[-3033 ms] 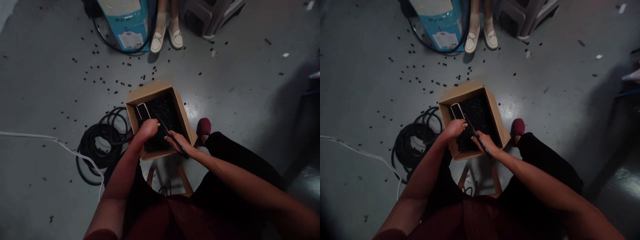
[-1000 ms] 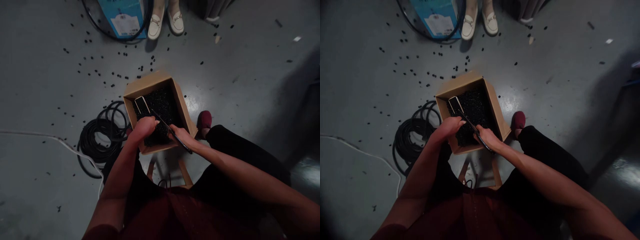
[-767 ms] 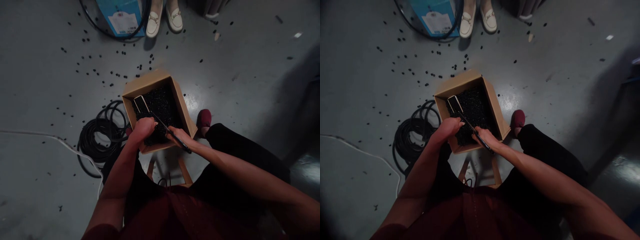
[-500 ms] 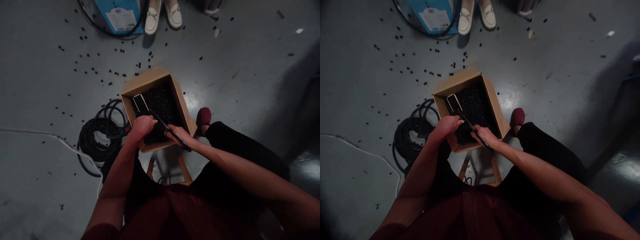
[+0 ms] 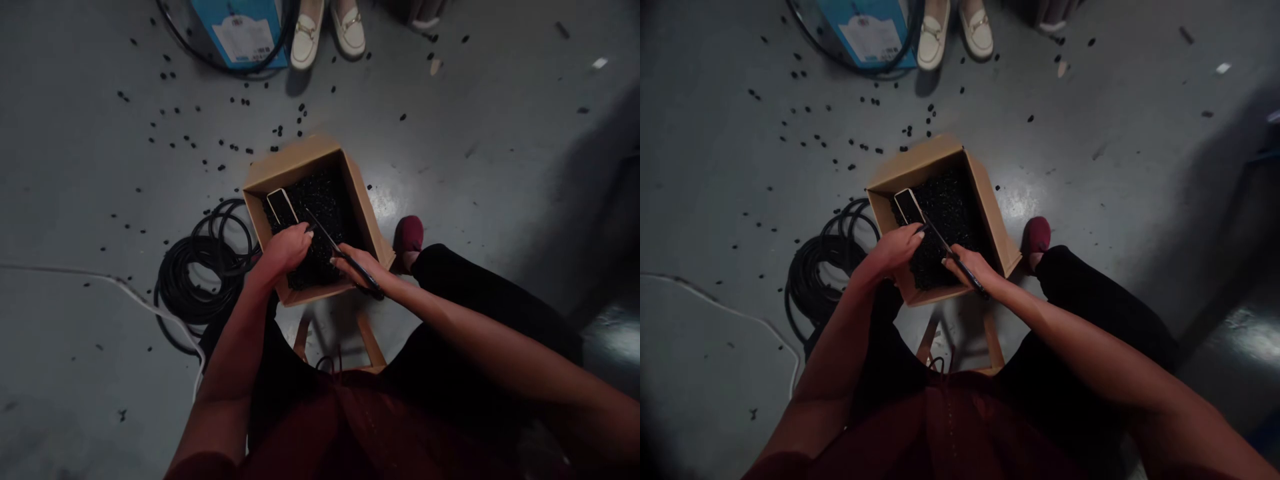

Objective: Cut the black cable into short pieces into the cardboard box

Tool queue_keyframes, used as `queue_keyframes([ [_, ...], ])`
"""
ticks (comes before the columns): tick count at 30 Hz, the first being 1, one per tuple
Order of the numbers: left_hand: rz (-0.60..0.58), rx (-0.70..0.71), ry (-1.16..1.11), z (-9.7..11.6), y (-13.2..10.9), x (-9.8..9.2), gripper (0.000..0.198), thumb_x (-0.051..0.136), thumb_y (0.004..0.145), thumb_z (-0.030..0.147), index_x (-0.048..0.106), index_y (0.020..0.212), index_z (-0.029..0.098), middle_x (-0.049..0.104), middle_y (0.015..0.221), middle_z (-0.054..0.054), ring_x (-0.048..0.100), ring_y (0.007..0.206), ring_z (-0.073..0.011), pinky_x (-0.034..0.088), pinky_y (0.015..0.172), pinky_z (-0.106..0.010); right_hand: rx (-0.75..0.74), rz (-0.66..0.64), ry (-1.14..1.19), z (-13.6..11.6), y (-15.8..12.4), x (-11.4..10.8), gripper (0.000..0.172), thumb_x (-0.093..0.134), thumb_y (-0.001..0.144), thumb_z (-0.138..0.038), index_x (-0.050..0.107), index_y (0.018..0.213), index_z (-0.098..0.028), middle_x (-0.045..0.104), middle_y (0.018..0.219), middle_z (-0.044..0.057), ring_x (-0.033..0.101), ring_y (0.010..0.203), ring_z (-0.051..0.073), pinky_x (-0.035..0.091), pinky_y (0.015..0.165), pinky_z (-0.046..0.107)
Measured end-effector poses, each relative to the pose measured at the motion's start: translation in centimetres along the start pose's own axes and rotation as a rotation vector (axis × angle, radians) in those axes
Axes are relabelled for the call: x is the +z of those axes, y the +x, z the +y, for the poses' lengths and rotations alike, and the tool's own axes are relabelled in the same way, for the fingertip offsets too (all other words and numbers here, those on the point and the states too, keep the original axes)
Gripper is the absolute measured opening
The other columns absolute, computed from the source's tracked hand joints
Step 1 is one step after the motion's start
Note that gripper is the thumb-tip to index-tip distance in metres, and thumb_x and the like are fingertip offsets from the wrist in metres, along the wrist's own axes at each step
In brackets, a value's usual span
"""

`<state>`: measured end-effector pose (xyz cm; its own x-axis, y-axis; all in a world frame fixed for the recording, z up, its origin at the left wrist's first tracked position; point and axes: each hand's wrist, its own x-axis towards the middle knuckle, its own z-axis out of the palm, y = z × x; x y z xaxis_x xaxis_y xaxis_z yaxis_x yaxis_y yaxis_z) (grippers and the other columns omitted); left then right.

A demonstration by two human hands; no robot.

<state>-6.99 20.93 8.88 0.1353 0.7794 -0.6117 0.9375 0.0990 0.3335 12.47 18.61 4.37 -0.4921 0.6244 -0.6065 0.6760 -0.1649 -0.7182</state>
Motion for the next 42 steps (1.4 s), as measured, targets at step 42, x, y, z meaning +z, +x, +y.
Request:
queue_keyframes([
  [42,0.062,0.039,-0.168,1.4,0.0,0.1,0.033,0.032,0.097,0.024,0.06,0.11,0.014,0.067,0.115,-0.011,0.062,0.106,-0.0214,0.044,0.092,-0.031,-0.045,0.019,-0.031,-1.9,-0.4,-1.7,0.03,0.047,0.094,-0.044,0.053,0.107,-0.018,0.065,0.091,0.006,0.061,0.081,0.021,0.039,0.068,0.027],
])
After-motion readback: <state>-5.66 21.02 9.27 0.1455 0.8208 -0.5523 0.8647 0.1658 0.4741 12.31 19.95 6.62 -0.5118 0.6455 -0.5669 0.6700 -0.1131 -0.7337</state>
